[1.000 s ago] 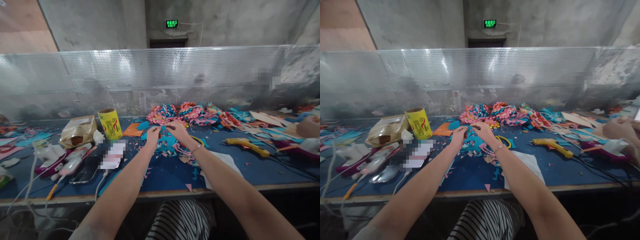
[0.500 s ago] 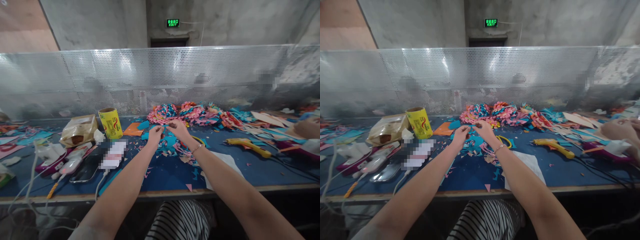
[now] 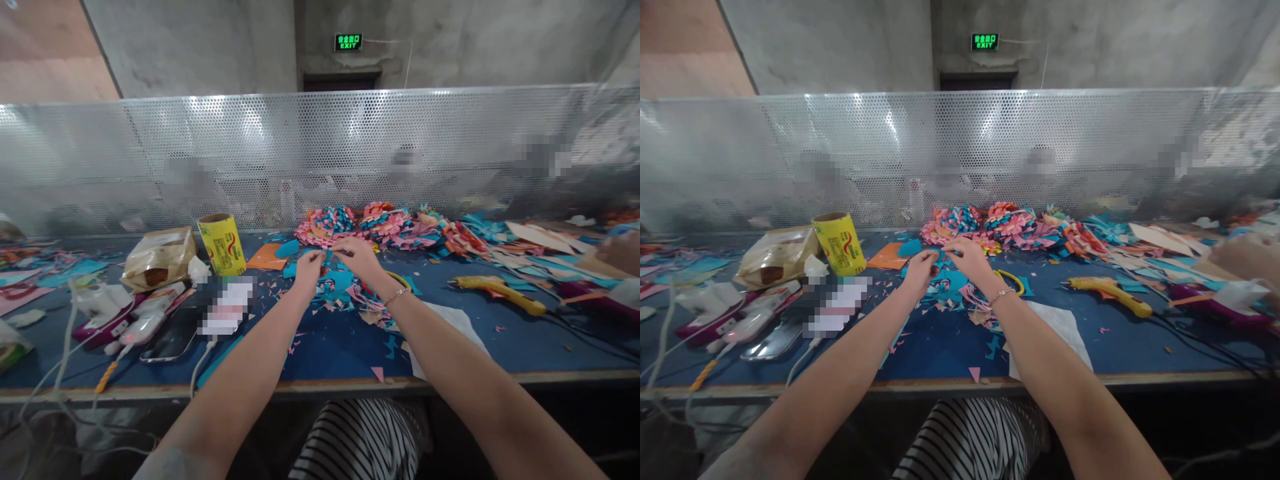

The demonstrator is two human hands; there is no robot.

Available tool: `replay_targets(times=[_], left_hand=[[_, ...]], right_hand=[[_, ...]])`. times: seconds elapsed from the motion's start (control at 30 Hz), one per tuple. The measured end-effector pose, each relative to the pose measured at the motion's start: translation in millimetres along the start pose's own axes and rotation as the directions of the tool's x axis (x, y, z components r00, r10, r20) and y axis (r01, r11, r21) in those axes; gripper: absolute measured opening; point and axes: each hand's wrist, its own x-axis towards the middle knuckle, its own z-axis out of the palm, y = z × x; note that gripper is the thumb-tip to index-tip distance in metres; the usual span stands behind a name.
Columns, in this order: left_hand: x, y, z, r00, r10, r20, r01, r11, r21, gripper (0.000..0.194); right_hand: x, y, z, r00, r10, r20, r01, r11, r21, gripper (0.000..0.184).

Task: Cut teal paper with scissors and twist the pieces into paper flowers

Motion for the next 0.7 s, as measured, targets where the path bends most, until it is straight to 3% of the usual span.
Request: replay_targets(times=[0.47,0.7], left_hand=[[-0.6,3.3,0.8,0.994,-0.103,-0.043,0.097,0.987,-0.13,0.022],[0.4,0.2,-0.9,0.998,-0.061,-0.03,0.06,0.997,-0.045,0.023]], right_hand=[[-1.3,2.2,-5.4,0.983,-0.168,0.078,0.177,0.977,-0.12,0.026],[-4.0,2.6,-4.3,0.977,-0.154,0.146,0.175,0.974,-0.144,0.027]])
